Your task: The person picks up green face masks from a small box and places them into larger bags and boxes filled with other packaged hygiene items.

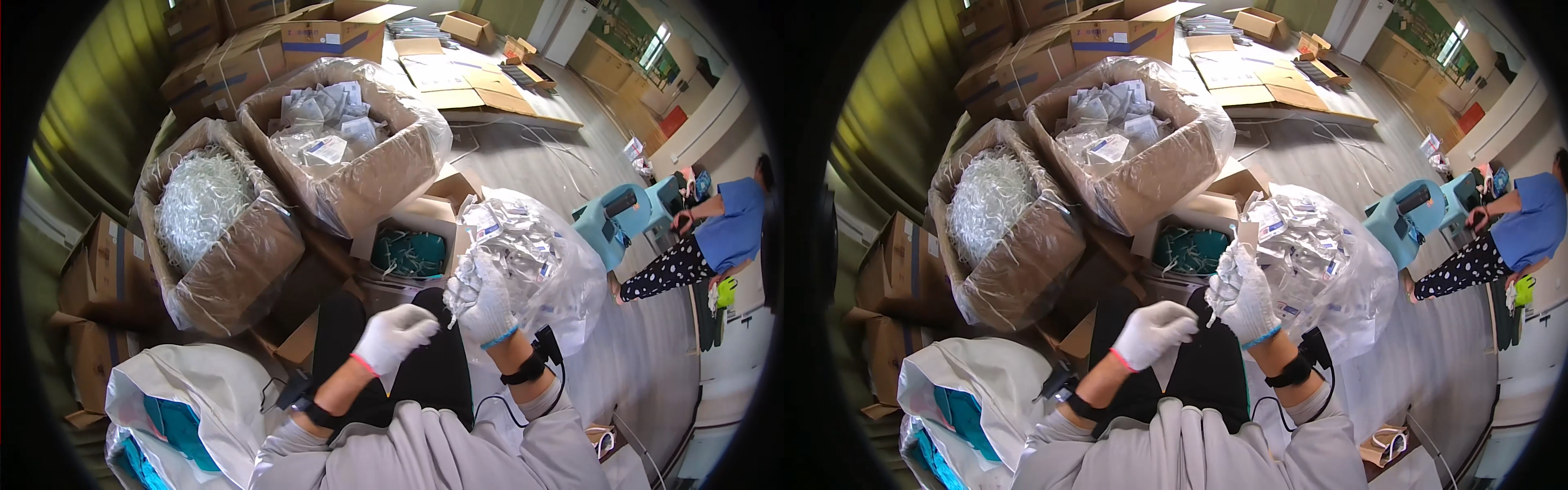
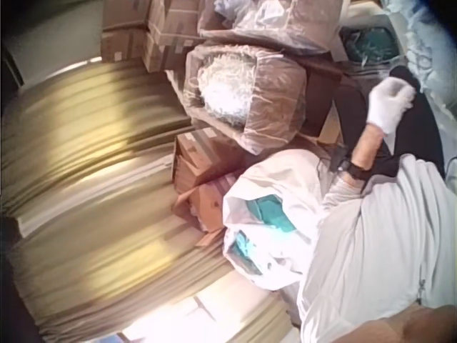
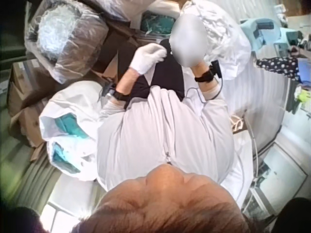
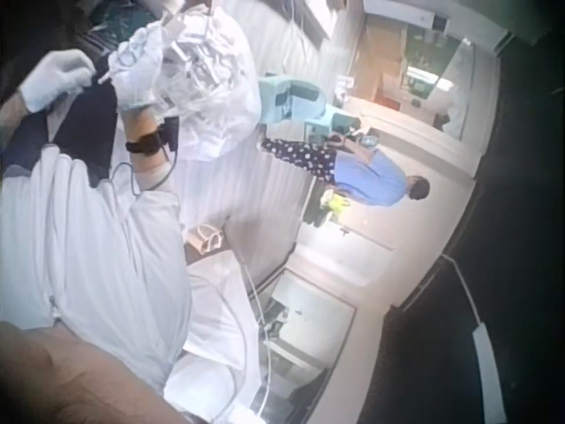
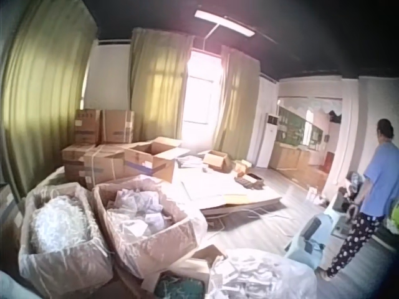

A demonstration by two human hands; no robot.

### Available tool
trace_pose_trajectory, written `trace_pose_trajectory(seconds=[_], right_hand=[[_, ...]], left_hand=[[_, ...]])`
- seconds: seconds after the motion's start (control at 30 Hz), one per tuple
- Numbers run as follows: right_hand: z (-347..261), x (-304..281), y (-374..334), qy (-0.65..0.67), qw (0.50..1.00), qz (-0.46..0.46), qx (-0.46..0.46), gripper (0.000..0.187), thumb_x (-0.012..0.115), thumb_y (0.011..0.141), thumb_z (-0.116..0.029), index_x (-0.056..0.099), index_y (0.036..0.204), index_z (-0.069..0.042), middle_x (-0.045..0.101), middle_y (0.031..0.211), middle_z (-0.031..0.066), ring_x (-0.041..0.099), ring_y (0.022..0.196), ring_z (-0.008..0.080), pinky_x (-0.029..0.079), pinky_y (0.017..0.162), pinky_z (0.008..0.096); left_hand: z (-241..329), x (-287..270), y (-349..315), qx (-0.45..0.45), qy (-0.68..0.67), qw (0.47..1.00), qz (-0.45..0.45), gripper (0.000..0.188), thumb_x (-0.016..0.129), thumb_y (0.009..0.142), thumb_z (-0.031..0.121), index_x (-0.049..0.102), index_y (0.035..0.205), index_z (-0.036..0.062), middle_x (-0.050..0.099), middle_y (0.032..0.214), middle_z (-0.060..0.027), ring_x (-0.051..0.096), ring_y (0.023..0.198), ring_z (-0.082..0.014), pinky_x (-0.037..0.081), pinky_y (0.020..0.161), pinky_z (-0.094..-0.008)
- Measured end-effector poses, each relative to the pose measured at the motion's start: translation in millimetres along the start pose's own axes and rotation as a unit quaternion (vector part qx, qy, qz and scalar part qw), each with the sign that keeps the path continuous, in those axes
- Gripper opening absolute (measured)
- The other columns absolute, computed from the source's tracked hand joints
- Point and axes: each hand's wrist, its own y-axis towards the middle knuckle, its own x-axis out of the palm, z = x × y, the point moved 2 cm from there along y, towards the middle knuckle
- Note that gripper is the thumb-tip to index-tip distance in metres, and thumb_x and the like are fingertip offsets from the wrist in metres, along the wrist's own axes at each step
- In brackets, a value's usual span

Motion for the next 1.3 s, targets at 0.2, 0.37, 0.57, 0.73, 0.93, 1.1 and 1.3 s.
trace_pose_trajectory(seconds=[0.2,0.37,0.57,0.73,0.93,1.1,1.3], right_hand=[[20,10,0,-0.098,0.993,0.026,-0.067,0.019,0.053,0.104,-0.032,0.054,0.092,-0.016,0.049,0.074,-0.0033,0.048,0.057,0.0086,0.041,0.050,0.0251],[17,2,-3,-0.106,0.992,-0.031,-0.066,0.017,0.052,0.105,-0.029,0.055,0.096,-0.015,0.053,0.077,-0.0026,0.050,0.060,0.0087,0.042,0.052,0.0229],[20,11,-15,-0.178,0.974,-0.096,-0.099,0.020,0.054,0.105,-0.023,0.059,0.094,-0.008,0.057,0.079,-0.0002,0.053,0.064,0.0074,0.043,0.056,0.0224],[16,30,-33,-0.382,0.904,-0.095,-0.164,0.028,0.057,0.103,-0.024,0.067,0.090,-0.001,0.063,0.079,0.0018,0.053,0.067,0.0048,0.044,0.060,0.0221],[9,13,-21,-0.111,0.985,-0.103,-0.082,0.026,0.053,0.103,-0.020,0.064,0.087,-0.002,0.067,0.082,0.0044,0.059,0.068,0.0078,0.048,0.057,0.0235],[-7,27,-50,-0.604,0.742,-0.214,-0.199,0.028,0.058,0.099,-0.022,0.065,0.083,0.001,0.067,0.072,0.0066,0.061,0.058,0.0144,0.049,0.054,0.0284],[18,7,-82,-0.773,0.533,-0.342,-0.038,0.030,0.068,0.094,-0.034,0.068,0.086,-0.004,0.059,0.064,0.0152,0.058,0.056,0.0272,0.046,0.054,0.0355]], left_hand=[[-8,33,9,-0.058,0.060,0.997,0.001,0.034,0.063,0.098,0.034,0.065,0.099,-0.0003,0.068,0.079,-0.0072,0.065,0.074,-0.0110,0.052,0.067,-0.0277],[-15,25,4,-0.070,0.007,0.995,-0.067,0.032,0.056,0.103,0.033,0.061,0.095,0.0030,0.061,0.074,-0.0022,0.057,0.062,-0.0085,0.047,0.058,-0.0241],[-8,23,0,-0.057,-0.056,0.988,-0.133,0.046,0.054,0.101,0.051,0.059,0.095,0.0057,0.057,0.074,-0.0016,0.054,0.063,-0.0094,0.042,0.056,-0.0233],[-20,22,3,-0.096,-0.238,0.953,-0.162,0.053,0.054,0.096,0.061,0.059,0.094,0.0078,0.052,0.072,0.0000,0.047,0.061,-0.0083,0.038,0.056,-0.0235],[-18,19,2,-0.076,-0.128,0.973,-0.178,0.041,0.057,0.102,0.044,0.060,0.091,0.0050,0.050,0.071,0.0011,0.044,0.061,-0.0072,0.037,0.055,-0.0236],[14,5,-17,-0.066,0.107,0.977,-0.174,0.022,0.054,0.100,0.019,0.067,0.097,0.0010,0.060,0.074,-0.0020,0.056,0.066,-0.0085,0.049,0.062,-0.0267],[22,-10,-48,0.158,0.410,0.862,-0.252,0.011,0.065,0.094,0.017,0.070,0.099,0.0084,0.064,0.080,-0.0131,0.065,0.071,-0.0293,0.053,0.068,-0.0335]])
